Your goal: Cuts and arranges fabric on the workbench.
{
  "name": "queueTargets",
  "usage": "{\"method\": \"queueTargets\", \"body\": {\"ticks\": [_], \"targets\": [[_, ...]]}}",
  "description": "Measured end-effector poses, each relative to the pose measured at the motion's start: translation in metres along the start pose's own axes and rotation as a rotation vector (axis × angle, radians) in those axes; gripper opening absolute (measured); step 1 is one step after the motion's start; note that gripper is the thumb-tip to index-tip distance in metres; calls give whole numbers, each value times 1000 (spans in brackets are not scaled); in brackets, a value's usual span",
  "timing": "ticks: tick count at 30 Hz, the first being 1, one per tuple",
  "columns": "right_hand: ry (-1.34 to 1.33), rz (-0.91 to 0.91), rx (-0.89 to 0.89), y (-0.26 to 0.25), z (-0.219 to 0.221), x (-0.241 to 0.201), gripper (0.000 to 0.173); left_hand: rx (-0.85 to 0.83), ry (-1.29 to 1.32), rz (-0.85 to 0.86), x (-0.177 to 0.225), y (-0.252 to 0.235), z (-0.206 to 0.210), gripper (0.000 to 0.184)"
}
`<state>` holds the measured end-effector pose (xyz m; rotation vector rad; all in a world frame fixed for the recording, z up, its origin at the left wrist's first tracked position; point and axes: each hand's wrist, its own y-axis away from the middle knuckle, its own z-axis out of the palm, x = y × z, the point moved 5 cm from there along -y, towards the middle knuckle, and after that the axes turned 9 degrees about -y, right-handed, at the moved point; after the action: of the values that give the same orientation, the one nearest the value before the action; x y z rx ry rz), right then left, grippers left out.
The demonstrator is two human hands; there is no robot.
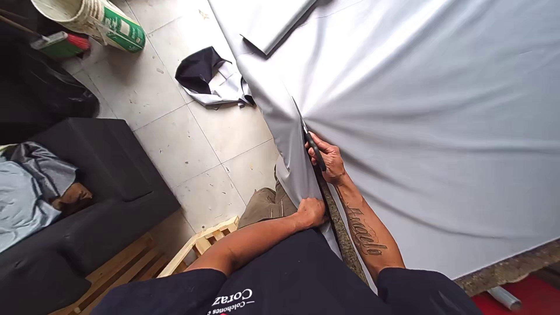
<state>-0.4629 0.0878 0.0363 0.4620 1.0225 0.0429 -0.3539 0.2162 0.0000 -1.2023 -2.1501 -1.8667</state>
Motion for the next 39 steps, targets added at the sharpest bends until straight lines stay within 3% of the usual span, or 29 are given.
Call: {"method": "queueTargets", "body": {"ticks": [10,13,16,18,20,22,23,24,26,28,33,39], "targets": [[-13,-37,-55,-80,37,-29,49,-64,-2,56,-1,-4,0,44],[-19,-8,-42,-88,41,-35,48,-217,70,220,-4,-2,-9,49],[-5,-14,-57,-83,40,-35,47,-345,451,655,-33,26,-81,29],[-6,-22,-53,-80,40,-35,48,-185,638,767,-86,57,-176,26],[-15,-16,-37,-79,40,-34,48,312,736,621,-164,77,-291,19],[-17,3,-19,-78,43,-31,49,953,581,150,-242,88,-400,23],[-17,11,-7,-78,44,-29,49,1122,404,-109,-276,89,-445,33],[-11,16,10,-77,45,-27,49,1197,263,-255,-303,86,-482,46],[-11,24,45,-75,47,-25,50,1208,90,-371,-338,73,-531,63],[1,21,68,-74,47,-24,50,1142,6,-411,-350,59,-557,68],[4,26,111,-78,52,-22,51,1204,-175,-366,-358,52,-580,31],[-14,40,127,-86,59,-22,51,1139,-176,-243,-381,64,-593,38]]}}
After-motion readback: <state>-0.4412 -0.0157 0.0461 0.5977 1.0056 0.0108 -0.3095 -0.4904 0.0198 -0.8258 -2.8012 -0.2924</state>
